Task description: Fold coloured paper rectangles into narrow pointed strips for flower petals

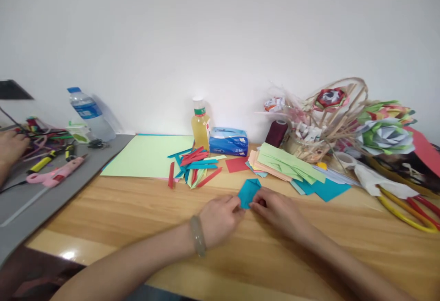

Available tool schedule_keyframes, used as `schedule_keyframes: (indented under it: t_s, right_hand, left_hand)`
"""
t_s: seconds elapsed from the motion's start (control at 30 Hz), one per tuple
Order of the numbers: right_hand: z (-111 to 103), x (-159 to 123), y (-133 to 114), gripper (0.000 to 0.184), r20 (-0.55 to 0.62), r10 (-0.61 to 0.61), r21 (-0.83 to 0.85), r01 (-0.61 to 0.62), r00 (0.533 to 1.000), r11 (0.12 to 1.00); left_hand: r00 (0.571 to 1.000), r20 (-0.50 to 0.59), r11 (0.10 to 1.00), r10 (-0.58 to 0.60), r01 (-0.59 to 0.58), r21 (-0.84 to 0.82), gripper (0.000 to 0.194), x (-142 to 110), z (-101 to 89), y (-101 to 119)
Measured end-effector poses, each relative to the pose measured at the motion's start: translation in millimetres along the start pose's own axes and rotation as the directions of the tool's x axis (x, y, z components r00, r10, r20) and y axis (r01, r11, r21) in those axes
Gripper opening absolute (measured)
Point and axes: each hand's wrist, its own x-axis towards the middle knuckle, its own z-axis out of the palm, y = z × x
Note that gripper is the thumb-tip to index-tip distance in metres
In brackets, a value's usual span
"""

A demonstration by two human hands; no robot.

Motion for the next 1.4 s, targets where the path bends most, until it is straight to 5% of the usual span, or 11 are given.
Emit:
schedule_keyframes:
  t_s: [0.23,0.5,0.93,1.1,1.27,1.4]
  right_hand:
    - [-1,4,-4,0.016,0.007,0.061,-0.031,-0.060,0.998,0.998]
    - [-1,3,-6,0.015,-0.005,0.089,-0.101,-0.089,0.996,0.991]
    - [0,2,11,0.010,-0.028,0.038,0.003,-0.038,0.999,0.999]
    - [-3,1,18,0.011,-0.107,-0.177,-0.045,0.173,0.978,0.984]
    - [-15,-3,19,0.021,-0.111,-0.572,-0.341,0.510,0.813,0.790]
    - [-20,-11,9,0.024,-0.061,-0.629,-0.410,0.555,0.775,0.724]
  left_hand:
    - [0.994,0.110,1.000,-0.003,0.003,0.001,0.026,-2,-0.1,2]
    - [0.956,0.251,0.975,-0.150,0.186,-0.125,0.027,4,-15.0,9]
    - [0.953,0.157,0.918,-0.260,0.295,-0.267,0.024,0,-5.3,8]
    - [0.985,0.073,0.959,-0.157,0.170,-0.228,0.021,-2,-2.2,1]
    - [0.999,0.049,0.991,-0.008,0.014,-0.133,0.024,-3,3.8,-12]
    - [0.996,0.079,0.998,0.037,-0.033,-0.055,0.026,-2,2.4,-15]
